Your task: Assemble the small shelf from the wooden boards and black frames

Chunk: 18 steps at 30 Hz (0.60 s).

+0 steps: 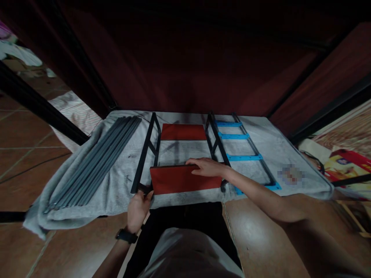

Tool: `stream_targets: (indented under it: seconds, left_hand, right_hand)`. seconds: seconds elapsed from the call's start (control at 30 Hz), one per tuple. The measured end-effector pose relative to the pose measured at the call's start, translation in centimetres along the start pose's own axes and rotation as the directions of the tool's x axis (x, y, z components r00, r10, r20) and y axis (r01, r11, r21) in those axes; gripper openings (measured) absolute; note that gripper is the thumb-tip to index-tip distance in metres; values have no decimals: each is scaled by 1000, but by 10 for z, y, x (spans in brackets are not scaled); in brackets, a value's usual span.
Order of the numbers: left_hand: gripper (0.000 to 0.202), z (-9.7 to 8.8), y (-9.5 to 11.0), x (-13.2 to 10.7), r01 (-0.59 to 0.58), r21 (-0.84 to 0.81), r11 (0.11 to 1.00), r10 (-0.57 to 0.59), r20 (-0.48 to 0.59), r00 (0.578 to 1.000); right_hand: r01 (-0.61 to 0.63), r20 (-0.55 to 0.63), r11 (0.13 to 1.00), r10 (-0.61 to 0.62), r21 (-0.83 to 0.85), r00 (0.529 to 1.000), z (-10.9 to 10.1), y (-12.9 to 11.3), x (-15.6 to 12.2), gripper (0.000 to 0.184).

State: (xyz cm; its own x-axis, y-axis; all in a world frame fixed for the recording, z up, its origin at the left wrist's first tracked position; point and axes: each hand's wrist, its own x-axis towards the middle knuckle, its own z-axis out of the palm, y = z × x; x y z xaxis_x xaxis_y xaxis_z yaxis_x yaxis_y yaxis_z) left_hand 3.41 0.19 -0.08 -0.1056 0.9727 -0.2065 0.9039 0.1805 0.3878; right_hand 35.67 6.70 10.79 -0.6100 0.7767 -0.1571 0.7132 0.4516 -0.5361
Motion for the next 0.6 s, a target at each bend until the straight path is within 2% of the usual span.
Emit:
stream_targets:
  seconds: [0.1,0.27,0.37,0.5,0.6]
  left_hand:
    - [33,5,-6,4,-7,-55,998,6,-18,1000]
    - [29,12,-12,11,-7,-228,974,-5,-52,999]
    - [27,15,-16,17,5,-344,939,-18,-35,999]
    - [23,18,-21,22,34,-397,917,-36,2,999]
    - [20,18,-21,21,12,-385,923,-17,-12,1000]
  right_hand:
    - [-40,59,999,41,-19,997,-6,11,-15,56]
    - [-169,96,984,174,-64,980,-18,28,-44,58]
    - [-219,90,970,229,-104,969,-23,34,-63,59]
    - [-179,47,970,189,-166,981,-19,29,-82,55]
    - [-197,3,959,202,-202,979,-11,19,-90,49]
